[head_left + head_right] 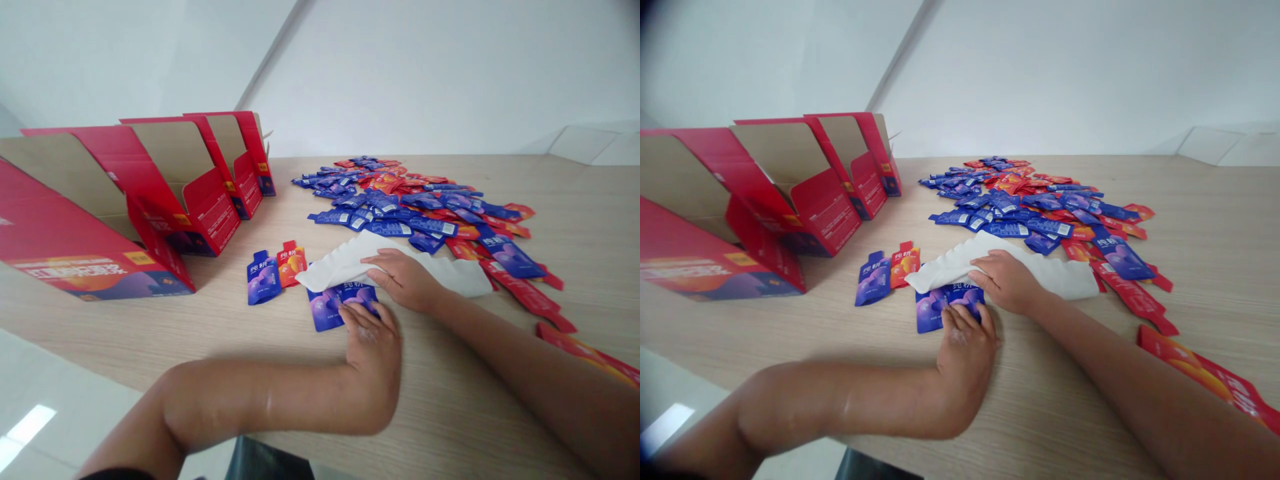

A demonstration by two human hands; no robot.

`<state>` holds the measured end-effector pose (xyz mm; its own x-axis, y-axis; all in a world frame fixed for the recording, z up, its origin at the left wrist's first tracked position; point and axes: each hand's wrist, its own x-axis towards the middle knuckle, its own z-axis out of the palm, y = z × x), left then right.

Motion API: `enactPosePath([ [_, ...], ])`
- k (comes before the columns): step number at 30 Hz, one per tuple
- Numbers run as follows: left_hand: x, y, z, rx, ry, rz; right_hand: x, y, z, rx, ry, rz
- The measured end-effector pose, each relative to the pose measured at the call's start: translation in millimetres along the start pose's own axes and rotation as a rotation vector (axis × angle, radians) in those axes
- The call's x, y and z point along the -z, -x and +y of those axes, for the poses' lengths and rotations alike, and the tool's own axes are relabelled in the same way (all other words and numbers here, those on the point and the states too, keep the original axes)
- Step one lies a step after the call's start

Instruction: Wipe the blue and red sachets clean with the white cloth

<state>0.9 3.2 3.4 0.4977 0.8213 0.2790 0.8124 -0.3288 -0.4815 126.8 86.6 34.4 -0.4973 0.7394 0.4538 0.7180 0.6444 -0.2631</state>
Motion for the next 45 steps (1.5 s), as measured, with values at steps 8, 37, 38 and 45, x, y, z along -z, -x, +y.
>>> enactPosePath([
  [8,4.0,-2,-1,0.032,0.034,-0.004,-5,-2,-9,0.025,-0.058,-0.107],
  [37,-0.5,1,0,0.018,0.076,0.001,0,1,5,-0.014,-0.021,-0.010],
  [38,0.3,0,0,0.018,0.076,0.004,1,1,0,0.008,-0.043,0.008],
  [45,7.3,-3,-3,0.053,0.133,0.012,-2,-1,-22,0.060,-0.115,-0.103],
])
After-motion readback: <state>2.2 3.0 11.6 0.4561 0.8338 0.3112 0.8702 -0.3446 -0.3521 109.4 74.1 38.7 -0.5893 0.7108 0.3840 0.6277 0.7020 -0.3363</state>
